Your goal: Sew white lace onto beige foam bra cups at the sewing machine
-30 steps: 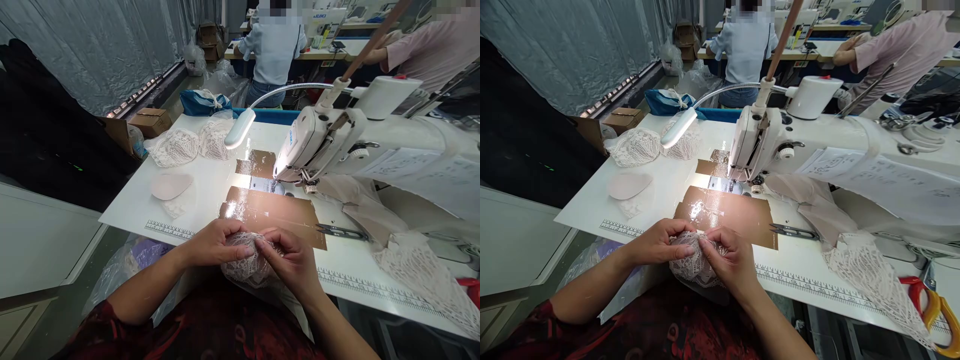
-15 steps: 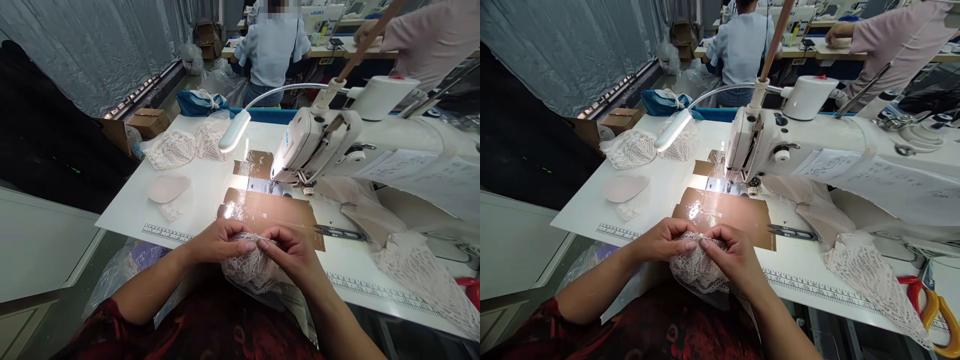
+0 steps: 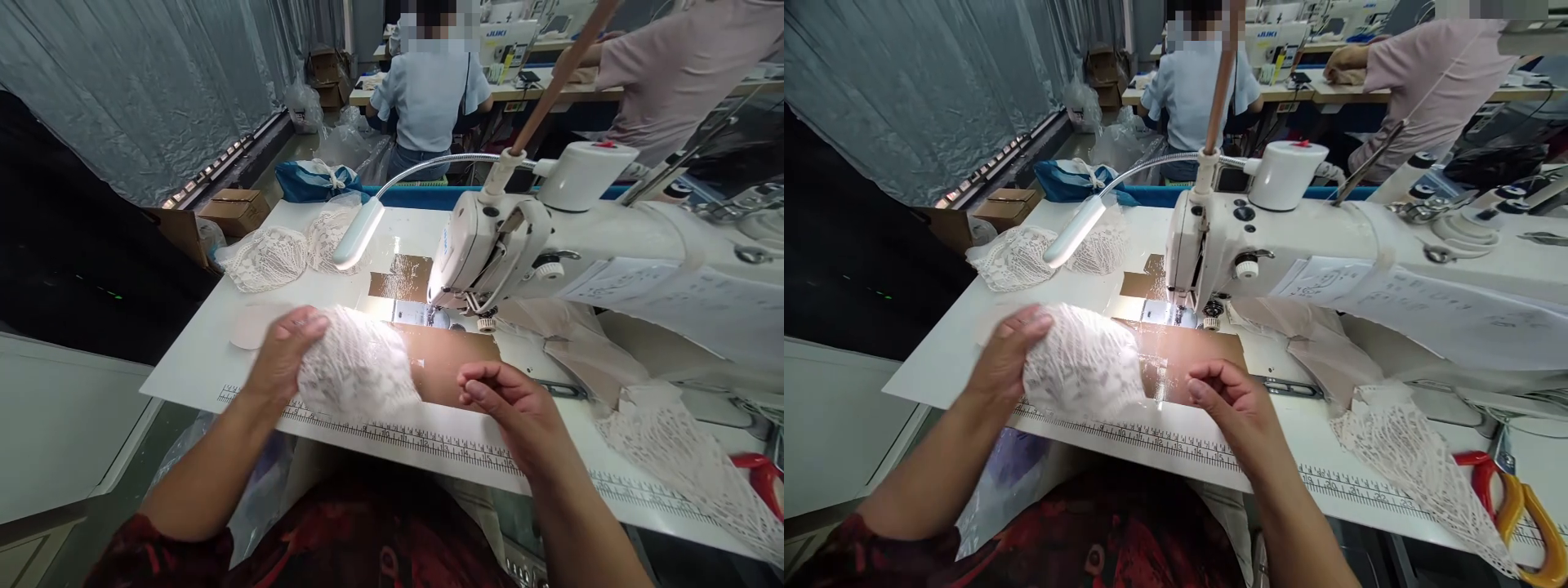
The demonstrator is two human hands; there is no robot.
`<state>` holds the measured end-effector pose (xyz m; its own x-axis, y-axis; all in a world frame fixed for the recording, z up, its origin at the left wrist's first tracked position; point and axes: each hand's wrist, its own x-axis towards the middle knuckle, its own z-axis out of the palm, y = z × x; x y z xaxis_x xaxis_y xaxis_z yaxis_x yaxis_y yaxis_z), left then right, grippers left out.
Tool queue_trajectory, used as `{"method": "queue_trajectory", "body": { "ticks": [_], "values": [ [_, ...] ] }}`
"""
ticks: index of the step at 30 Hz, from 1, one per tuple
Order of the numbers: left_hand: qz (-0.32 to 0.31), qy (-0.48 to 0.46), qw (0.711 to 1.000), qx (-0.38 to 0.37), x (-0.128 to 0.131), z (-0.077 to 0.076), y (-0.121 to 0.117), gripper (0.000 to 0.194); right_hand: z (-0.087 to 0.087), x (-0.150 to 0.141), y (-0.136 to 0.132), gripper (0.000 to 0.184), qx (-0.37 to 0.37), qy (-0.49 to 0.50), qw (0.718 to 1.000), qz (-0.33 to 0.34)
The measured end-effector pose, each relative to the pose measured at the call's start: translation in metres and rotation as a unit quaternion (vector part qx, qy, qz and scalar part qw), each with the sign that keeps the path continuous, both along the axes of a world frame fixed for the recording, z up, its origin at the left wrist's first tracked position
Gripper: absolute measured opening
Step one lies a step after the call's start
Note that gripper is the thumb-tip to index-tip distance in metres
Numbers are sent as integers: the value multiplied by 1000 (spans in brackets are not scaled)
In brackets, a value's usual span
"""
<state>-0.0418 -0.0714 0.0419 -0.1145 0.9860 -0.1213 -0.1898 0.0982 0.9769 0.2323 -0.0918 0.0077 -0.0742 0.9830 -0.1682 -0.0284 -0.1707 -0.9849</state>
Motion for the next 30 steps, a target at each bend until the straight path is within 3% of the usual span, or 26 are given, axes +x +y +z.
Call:
{"method": "queue_trajectory", "body": {
  "ticks": [2,3,5,8,11,14,17,21,24,27,30],
  "values": [
    [64,159,981,88,-10,9,15,22,6,11,0,26,8,-35,999,-40],
    [69,256,955,134,-8,10,22,22,9,15,1,25,15,-56,997,-51],
    [23,462,860,215,10,3,37,24,15,20,6,26,34,-109,993,-39],
    [-143,706,636,275,58,-23,52,24,20,21,23,27,70,-215,973,45],
    [-212,726,590,282,99,-48,49,20,18,16,43,23,111,-334,928,120],
    [-244,728,571,292,113,-55,35,20,8,7,56,26,166,-402,886,158],
    [-264,717,578,286,106,-46,27,28,-6,-4,56,29,221,-437,851,187],
    [-330,626,658,257,85,-30,35,30,-17,-15,48,27,238,-531,790,193],
    [-342,570,698,267,74,-32,46,28,-20,-18,45,30,252,-594,740,190],
    [-316,580,683,312,71,-44,55,29,-22,-20,46,37,243,-645,702,178],
    [-299,587,666,348,72,-53,64,30,-20,-24,50,41,218,-673,686,169]
  ]
}}
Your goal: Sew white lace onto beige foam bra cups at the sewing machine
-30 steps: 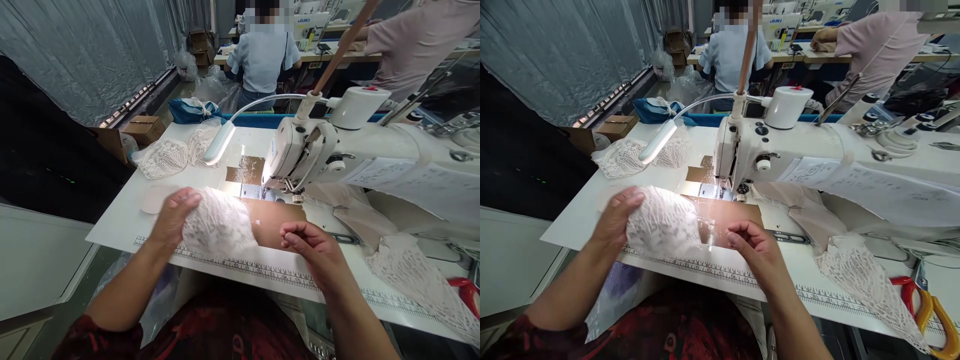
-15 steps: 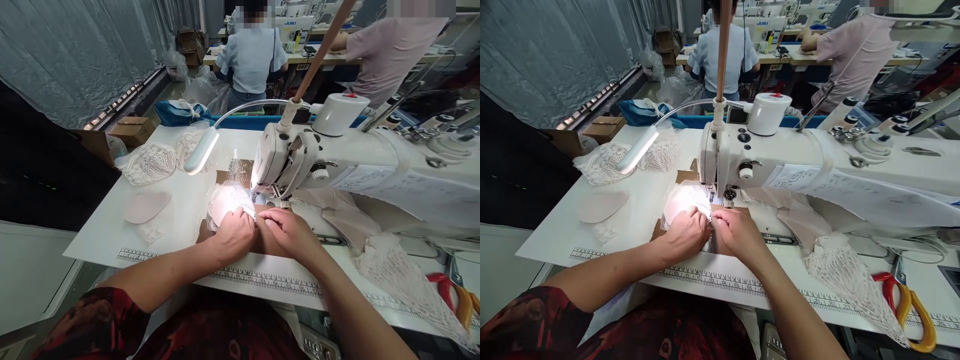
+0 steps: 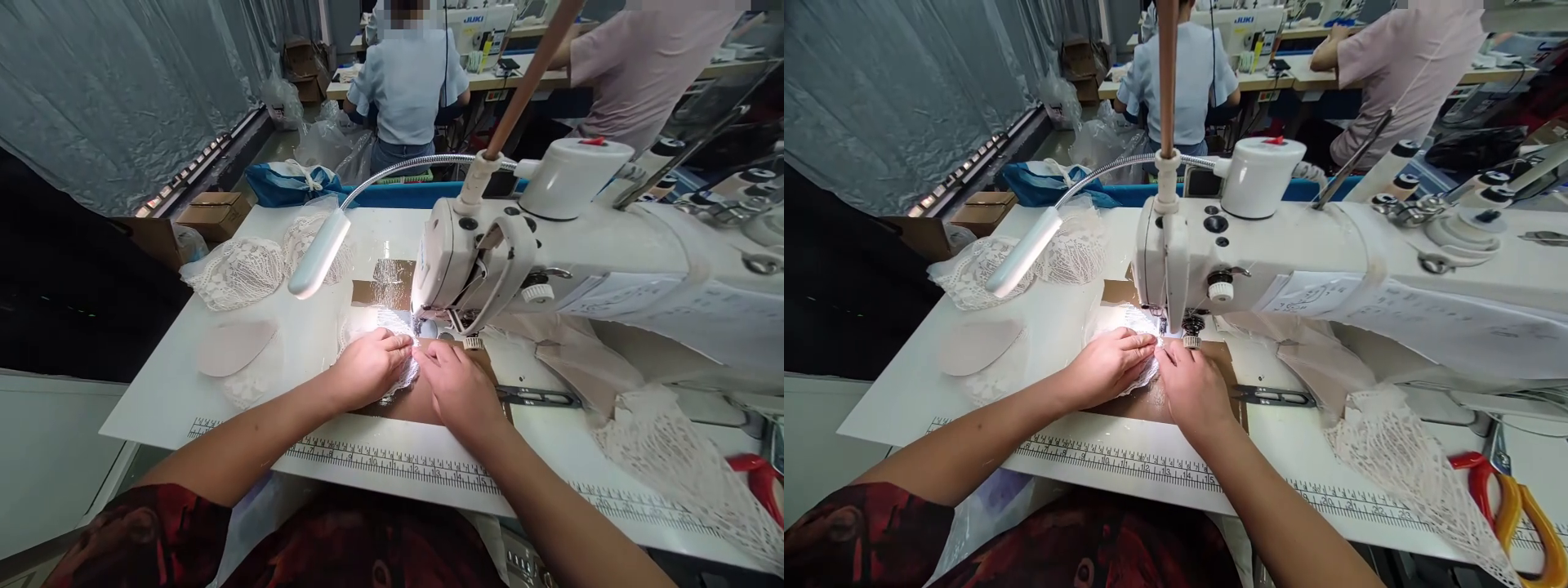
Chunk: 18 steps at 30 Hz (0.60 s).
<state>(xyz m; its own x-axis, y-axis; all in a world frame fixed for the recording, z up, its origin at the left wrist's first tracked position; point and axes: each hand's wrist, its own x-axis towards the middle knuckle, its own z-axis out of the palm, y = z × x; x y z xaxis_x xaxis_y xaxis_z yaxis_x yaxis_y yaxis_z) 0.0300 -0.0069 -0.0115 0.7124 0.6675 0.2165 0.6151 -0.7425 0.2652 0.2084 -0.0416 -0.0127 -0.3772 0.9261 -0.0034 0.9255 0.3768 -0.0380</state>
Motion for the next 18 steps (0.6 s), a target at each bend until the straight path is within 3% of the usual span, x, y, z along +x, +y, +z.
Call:
{"method": "queue_trajectory", "body": {
  "ticks": [7,13,18],
  "values": [
    [-25,-5,999,28,-1,-4,24,32,1,-4,10,44,12,-6,999,-46],
    [-48,-27,997,49,-2,-6,29,28,-2,-2,10,46,34,9,999,-40],
    [-31,-42,998,29,-2,-9,31,28,-5,1,9,47,45,19,999,-24]
  ]
}}
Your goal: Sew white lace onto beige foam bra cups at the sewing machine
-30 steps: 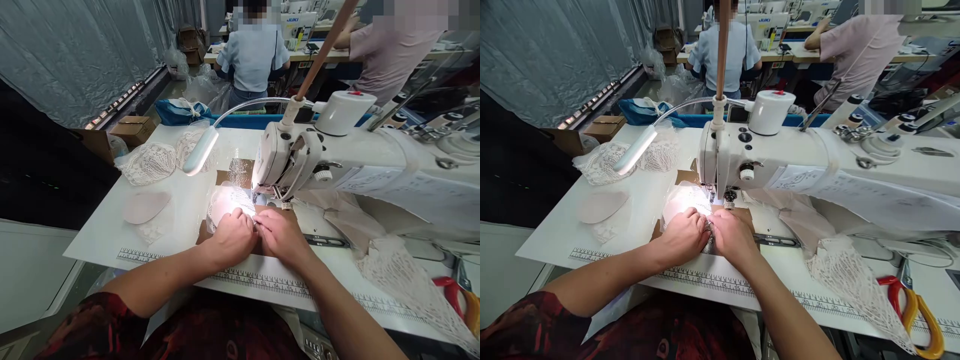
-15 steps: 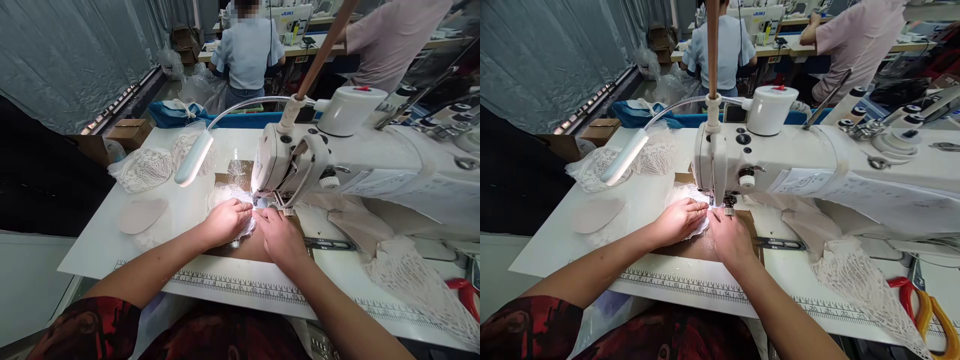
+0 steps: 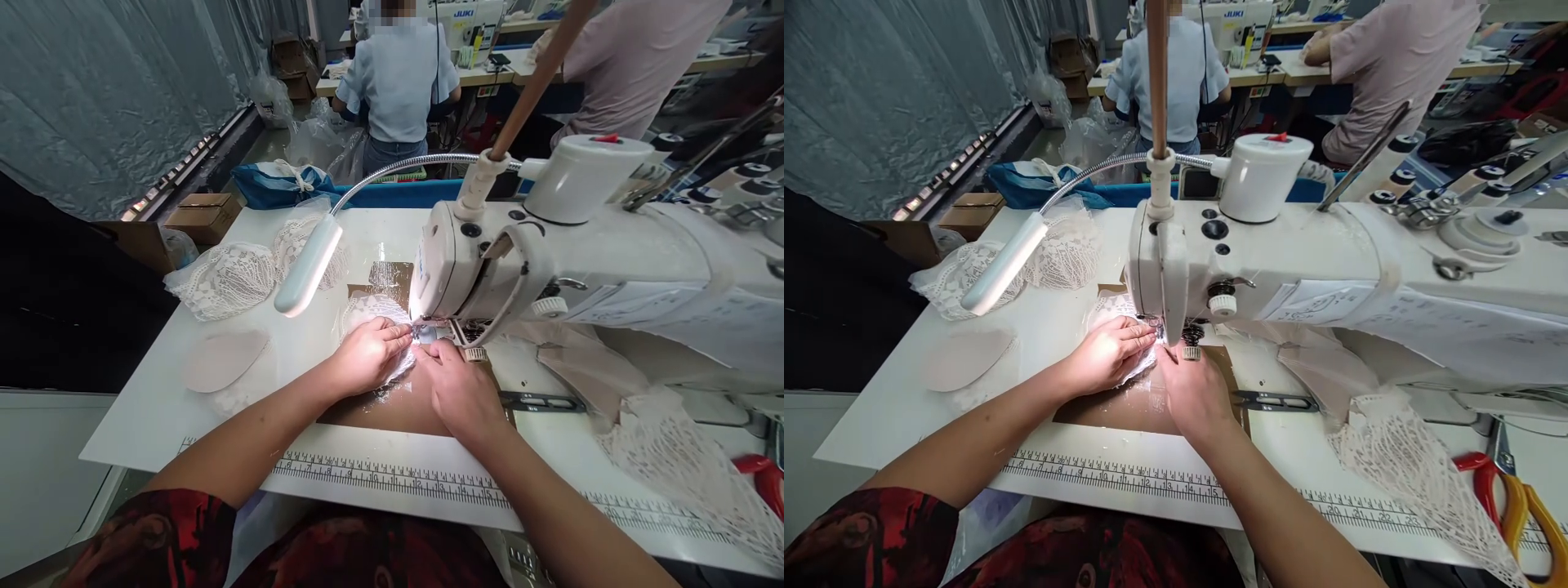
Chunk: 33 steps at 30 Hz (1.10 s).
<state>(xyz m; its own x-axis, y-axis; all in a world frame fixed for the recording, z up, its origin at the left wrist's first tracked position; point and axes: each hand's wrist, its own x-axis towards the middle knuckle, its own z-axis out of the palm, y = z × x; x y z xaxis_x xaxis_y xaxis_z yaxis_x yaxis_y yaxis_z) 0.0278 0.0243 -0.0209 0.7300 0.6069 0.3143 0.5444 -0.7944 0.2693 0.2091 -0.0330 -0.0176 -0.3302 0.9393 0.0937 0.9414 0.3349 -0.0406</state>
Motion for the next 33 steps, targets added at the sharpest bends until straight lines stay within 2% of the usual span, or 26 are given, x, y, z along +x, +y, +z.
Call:
{"method": "queue_trajectory", "body": {
  "ticks": [7,11,14,16,17,20,22,24,26,29,33],
  "values": [
    [62,27,998,-19,2,-8,-2,36,-3,3,-2,49,-2,24,1000,10],
    [112,55,992,-15,3,-3,-7,38,-3,3,-2,52,-14,26,1000,3],
    [145,71,985,-55,-2,6,-9,40,-5,6,-2,49,-1,66,998,14],
    [127,73,983,-108,-9,14,-11,40,-7,9,-3,44,15,125,992,33],
    [95,71,983,-139,-13,18,-14,39,-7,11,-3,42,21,157,986,44],
    [-63,42,972,-224,-23,31,-30,36,-7,16,-5,37,28,224,972,67],
    [-127,-11,962,-242,-26,38,-44,35,-5,18,-6,35,26,241,967,74],
    [-115,-71,965,-227,-28,42,-55,32,-4,18,-7,34,22,249,965,83],
    [-47,-101,975,-192,-28,41,-59,30,-4,17,-7,35,21,257,962,90],
    [25,-53,988,-144,-24,33,-55,30,-6,18,-7,38,30,261,961,89],
    [-2,26,994,-108,-13,23,-47,28,-8,18,-7,36,37,226,970,88]
  ]
}}
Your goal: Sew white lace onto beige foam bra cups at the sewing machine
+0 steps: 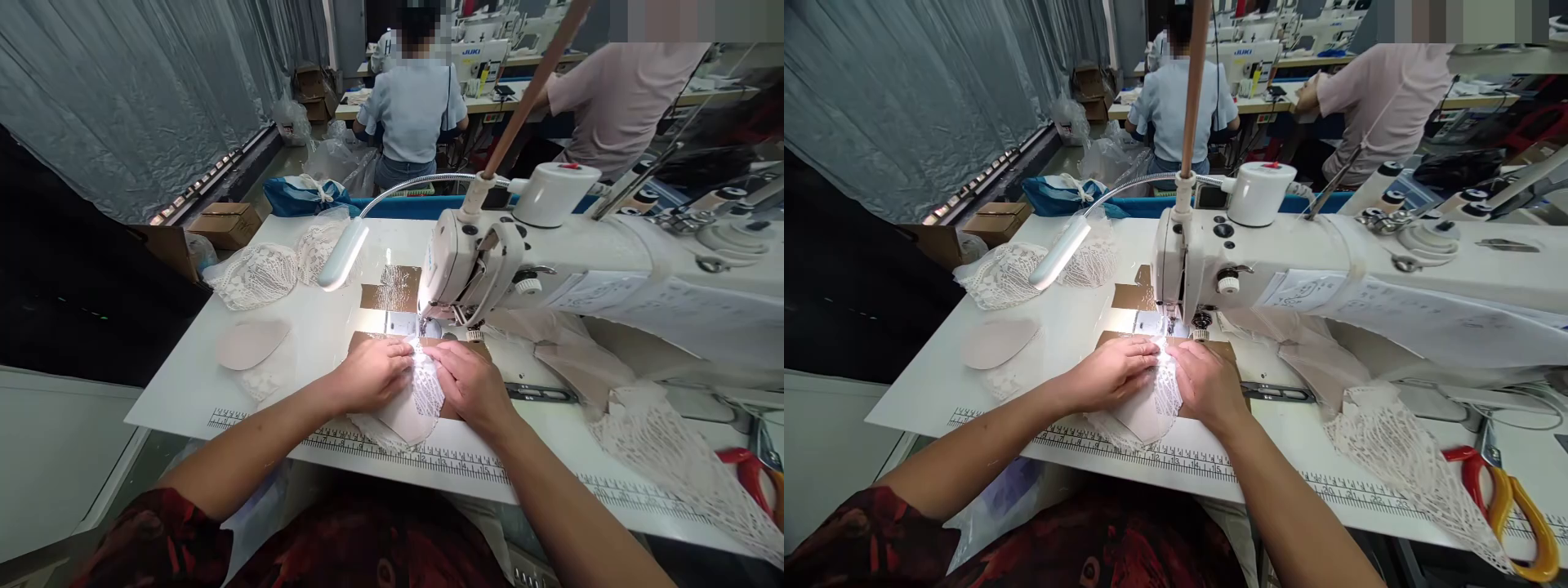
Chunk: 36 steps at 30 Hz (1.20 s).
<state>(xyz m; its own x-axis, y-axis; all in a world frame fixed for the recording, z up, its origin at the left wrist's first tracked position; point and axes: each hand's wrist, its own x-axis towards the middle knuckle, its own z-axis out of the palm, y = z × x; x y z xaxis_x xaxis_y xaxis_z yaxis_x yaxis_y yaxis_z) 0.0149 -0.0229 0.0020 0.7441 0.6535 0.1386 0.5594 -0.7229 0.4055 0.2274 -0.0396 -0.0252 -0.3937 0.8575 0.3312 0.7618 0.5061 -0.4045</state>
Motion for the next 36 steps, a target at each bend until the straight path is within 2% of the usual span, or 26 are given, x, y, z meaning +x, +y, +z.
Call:
{"method": "queue_trajectory", "body": {
  "ticks": [3,6,8,13,17,20,23,26,29,32,36],
  "values": [
    [28,-18,999,-7,7,0,5,28,2,-1,1,34,-14,-65,998,5],
    [115,-13,992,-40,13,2,14,29,4,-4,1,33,-13,-110,994,1],
    [147,24,986,-69,17,2,23,24,5,-5,1,32,-3,-121,993,-4],
    [123,53,984,-114,23,6,37,8,5,-4,1,32,3,-119,993,2],
    [96,32,987,-126,25,13,39,6,5,-3,2,32,-2,-120,993,7],
    [102,-5,979,-176,25,15,40,3,5,-3,2,32,-3,-126,992,7],
    [110,-22,965,-236,22,14,44,13,4,-4,2,32,-2,-134,991,4],
    [89,-15,955,-282,19,13,47,10,4,-4,3,32,-2,-134,991,3],
    [75,-49,946,-312,18,9,48,20,4,-3,3,33,-5,-131,991,5],
    [85,-104,938,-319,17,3,48,22,3,-3,3,34,-7,-130,991,6],
    [153,-123,944,-264,7,-1,51,17,1,-3,4,29,6,-127,992,0]
  ]
}}
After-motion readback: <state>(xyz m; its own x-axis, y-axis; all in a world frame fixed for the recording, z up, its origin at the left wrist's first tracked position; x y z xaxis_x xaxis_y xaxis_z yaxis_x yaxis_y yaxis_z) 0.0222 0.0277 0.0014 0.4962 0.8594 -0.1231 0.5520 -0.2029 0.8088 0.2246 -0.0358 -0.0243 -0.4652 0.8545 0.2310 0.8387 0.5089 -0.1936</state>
